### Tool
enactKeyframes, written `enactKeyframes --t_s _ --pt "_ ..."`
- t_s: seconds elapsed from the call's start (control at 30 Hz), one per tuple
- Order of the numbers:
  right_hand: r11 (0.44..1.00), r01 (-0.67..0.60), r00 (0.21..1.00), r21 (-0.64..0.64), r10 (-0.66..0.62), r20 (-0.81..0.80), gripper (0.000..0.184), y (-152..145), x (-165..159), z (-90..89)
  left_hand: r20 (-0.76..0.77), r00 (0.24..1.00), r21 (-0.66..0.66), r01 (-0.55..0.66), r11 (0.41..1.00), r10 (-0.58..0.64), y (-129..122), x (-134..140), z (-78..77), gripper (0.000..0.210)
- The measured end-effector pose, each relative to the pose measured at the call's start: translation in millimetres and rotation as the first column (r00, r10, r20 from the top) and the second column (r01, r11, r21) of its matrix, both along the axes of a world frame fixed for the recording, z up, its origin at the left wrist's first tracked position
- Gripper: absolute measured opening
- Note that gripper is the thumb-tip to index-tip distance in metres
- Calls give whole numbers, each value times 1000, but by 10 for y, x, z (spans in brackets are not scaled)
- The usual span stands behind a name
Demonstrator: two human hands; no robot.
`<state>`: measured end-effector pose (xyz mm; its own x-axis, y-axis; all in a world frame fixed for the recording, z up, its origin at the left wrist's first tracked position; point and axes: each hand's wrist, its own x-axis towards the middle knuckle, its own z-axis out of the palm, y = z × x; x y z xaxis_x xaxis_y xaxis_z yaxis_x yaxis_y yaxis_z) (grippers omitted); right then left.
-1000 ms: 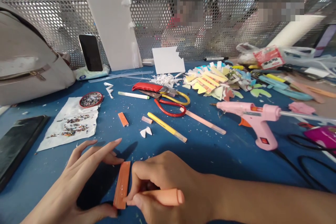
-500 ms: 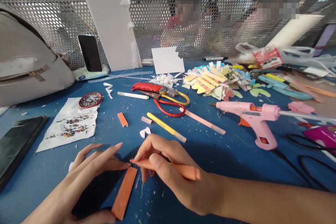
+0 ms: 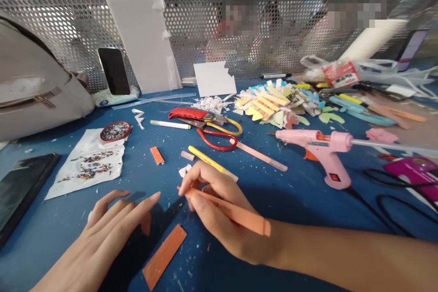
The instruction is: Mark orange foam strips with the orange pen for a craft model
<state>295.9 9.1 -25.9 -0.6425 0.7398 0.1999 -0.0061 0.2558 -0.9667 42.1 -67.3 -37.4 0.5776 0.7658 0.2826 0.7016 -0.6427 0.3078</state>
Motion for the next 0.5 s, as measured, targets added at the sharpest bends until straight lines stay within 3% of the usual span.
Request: enactKeyframes --t_s 0.1,0.27,0.5 --pt "995 -95 993 -17 96 64 35 -9 -7 -4 -32 999 37 -23 999 24 -46 50 -35 82" --pt "980 -195 963 -26 196 183 25 28 -49 -14 4 996 52 -91 994 91 -86 112 -35 58" --pt "969 -244 925 40 220 310 39 29 -63 16 30 994 22 -104 994 104 -38 77 16 65"
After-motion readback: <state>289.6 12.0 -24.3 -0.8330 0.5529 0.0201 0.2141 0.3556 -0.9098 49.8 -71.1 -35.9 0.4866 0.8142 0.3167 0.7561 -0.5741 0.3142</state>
